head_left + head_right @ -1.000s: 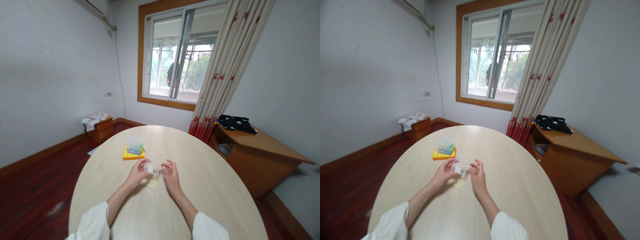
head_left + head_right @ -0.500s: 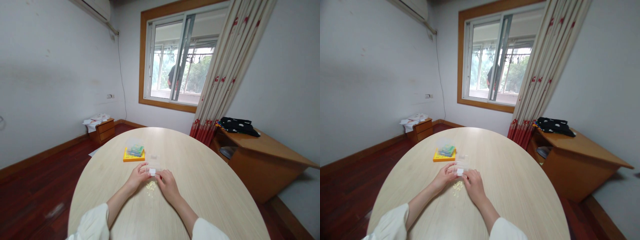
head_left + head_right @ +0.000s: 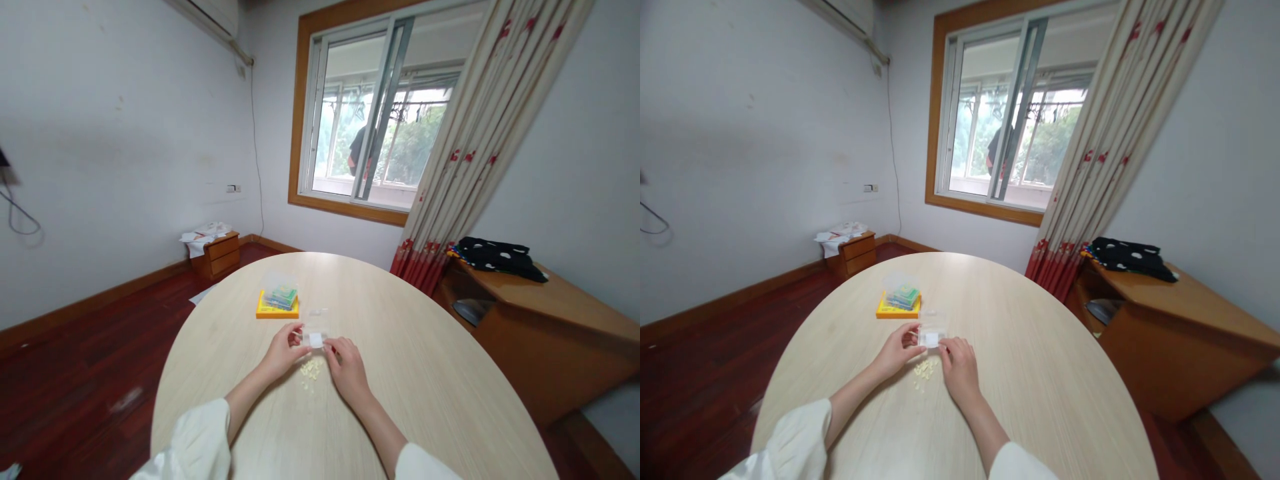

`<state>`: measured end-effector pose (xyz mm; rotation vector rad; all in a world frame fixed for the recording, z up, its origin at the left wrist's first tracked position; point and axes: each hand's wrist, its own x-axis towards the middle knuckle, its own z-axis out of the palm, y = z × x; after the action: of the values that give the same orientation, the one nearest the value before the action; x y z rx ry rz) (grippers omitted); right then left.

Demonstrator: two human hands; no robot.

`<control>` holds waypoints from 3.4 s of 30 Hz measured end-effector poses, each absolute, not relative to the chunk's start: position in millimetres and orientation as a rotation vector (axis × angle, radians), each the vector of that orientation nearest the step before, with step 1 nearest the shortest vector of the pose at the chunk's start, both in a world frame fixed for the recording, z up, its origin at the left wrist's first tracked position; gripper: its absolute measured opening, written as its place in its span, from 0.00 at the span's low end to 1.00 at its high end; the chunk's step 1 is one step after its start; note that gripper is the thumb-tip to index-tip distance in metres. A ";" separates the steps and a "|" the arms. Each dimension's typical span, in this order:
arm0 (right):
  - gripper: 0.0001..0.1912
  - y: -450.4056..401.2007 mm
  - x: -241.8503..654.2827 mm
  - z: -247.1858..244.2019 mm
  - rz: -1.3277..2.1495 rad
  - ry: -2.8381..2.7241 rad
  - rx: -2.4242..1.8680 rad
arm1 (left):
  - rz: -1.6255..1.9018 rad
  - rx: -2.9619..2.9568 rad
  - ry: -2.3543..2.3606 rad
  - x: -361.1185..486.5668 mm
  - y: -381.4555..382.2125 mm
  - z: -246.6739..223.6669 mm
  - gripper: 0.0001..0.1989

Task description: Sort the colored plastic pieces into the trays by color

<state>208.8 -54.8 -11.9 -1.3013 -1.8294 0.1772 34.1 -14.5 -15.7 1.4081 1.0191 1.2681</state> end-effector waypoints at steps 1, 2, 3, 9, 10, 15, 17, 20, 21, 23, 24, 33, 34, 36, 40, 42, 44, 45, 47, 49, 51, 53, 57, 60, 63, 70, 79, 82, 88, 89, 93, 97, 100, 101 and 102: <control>0.11 -54.2 209.4 -12.8 0.193 -1.818 -1.292 | 1.285 1.431 1.046 33.0 -14.5 -15.0 0.26; 0.11 -53.6 210.0 -13.7 0.209 -1.803 -1.283 | 1.306 1.453 1.080 31.6 -14.3 -13.9 0.25; 0.11 -53.1 210.5 -14.4 0.226 -1.786 -1.275 | 1.325 1.476 1.114 29.9 -13.7 -12.6 0.24; 0.13 -51.9 211.3 -16.0 0.284 -1.746 -1.269 | 1.303 1.671 1.247 17.5 -4.2 -13.7 0.21; 0.13 -51.6 210.9 -16.3 0.273 -1.768 -1.267 | 1.289 1.700 1.264 16.3 -2.8 -15.7 0.21; 0.11 -50.8 207.8 -17.9 0.224 -1.911 -1.339 | 1.173 1.858 1.357 15.1 -1.7 -24.1 0.22; 0.11 -51.5 206.6 -16.8 0.220 -1.934 -1.393 | 1.114 1.929 1.405 15.5 -2.8 -25.3 0.22; 0.11 -53.4 205.7 -12.7 0.202 -1.921 -1.506 | 1.089 2.002 1.454 15.7 -2.8 -25.8 0.21; 0.11 -54.0 205.8 -11.0 0.190 -1.915 -1.557 | 1.120 2.006 1.452 15.5 -2.1 -25.9 0.20; 0.13 -54.2 207.6 -7.9 0.149 -1.914 -1.669 | 1.221 1.988 1.438 14.4 0.6 -25.7 0.15; 0.14 -53.6 209.3 -6.7 0.119 -1.919 -1.726 | 1.280 1.971 1.436 13.4 2.2 -25.5 0.12; 0.23 -39.0 247.8 -8.4 -0.102 -1.749 -2.159 | 1.508 1.886 1.519 -1.8 14.8 -24.3 0.08; 0.23 -37.9 251.1 -9.6 -0.095 -1.721 -2.175 | 1.519 1.881 1.525 -2.5 15.6 -24.6 0.08; 0.24 -36.6 254.9 -12.1 -0.074 -1.694 -2.170 | 1.543 1.866 1.542 -3.6 16.9 -25.5 0.08; 0.25 -34.9 254.9 -16.9 -0.079 -1.683 -2.068 | 1.608 1.856 1.577 -6.5 19.8 -25.7 0.10; 0.25 -34.0 254.1 -18.6 -0.090 -1.676 -2.022 | 1.656 1.854 1.596 -9.6 23.7 -22.9 0.12; 0.24 -33.2 254.0 -19.9 -0.083 -1.672 -1.995 | 1.712 1.828 1.629 -13.6 30.7 -17.6 0.16; 0.24 -32.8 254.2 -20.4 -0.075 -1.670 -1.986 | 1.736 1.804 1.645 -15.8 35.4 -14.4 0.18; 0.23 -32.3 254.6 -21.6 -0.061 -1.663 -1.964 | 1.751 1.757 1.657 -19.9 45.9 -8.0 0.25; 0.23 -32.0 255.0 -22.8 -0.053 -1.654 -1.938 | 1.726 1.736 1.635 -22.3 56.0 -3.1 0.32; 0.23 -31.7 255.4 -24.1 -0.041 -1.645 -1.918 | 1.684 1.718 1.626 -21.7 63.7 0.0 0.37; 0.23 -31.2 255.8 -25.4 -0.024 -1.640 -1.899 | 1.640 1.697 1.667 -17.3 68.3 1.8 0.40; 0.23 -30.1 256.9 -28.3 -0.004 -1.637 -1.861 | 1.585 1.730 1.804 0.3 71.6 4.5 0.42; 0.22 -29.9 257.2 -30.0 -0.011 -1.633 -1.846 | 1.578 1.748 1.911 12.5 73.7 5.2 0.37; 0.21 -30.4 256.1 -30.0 -0.023 -1.625 -1.837 | 1.599 1.725 1.964 16.1 75.5 5.6 0.30; 0.17 -36.9 248.8 -16.7 -0.056 -1.577 -1.610 | 1.861 1.945 1.804 17.4 55.4 17.2 0.26; 0.25 -65.1 210.9 -3.5 0.089 -1.849 -1.142 | 1.546 2.559 1.160 60.0 -19.2 1.5 0.35; 0.25 -69.7 200.4 -6.5 0.159 -1.842 -1.165 | 1.500 2.540 1.058 60.7 -31.8 0.5 0.34; 0.23 -70.4 191.6 -11.8 0.223 -1.698 -1.222 | 1.417 2.532 0.890 58.2 -47.1 0.0 0.38; 0.23 -71.2 191.2 -11.5 0.241 -1.674 -1.219 | 1.395 2.539 0.874 58.0 -48.7 0.4 0.39; 0.21 -75.8 191.3 -6.7 0.371 -1.599 -1.216 | 1.318 2.566 0.848 57.3 -51.6 4.4 0.45; 0.22 -78.9 190.5 -0.2 0.492 -1.541 -1.199 | 1.239 2.551 0.907 56.7 -51.9 6.7 0.46; 0.22 -79.5 188.6 2.8 0.576 -1.499 -1.149 | 1.216 2.516 0.916 55.6 -51.7 5.4 0.45; 0.22 -79.4 188.2 3.3 0.602 -1.485 -1.132 | 1.220 2.508 0.905 55.1 -51.6 4.6 0.45; 0.22 -79.1 187.9 3.3 0.626 -1.471 -1.120 | 1.224 2.501 0.892 54.6 -51.3 3.7 0.45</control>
<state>187.9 -79.1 3.3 -1.1197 -1.4715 0.6258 54.6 -51.3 3.7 2.5005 0.8923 1.2239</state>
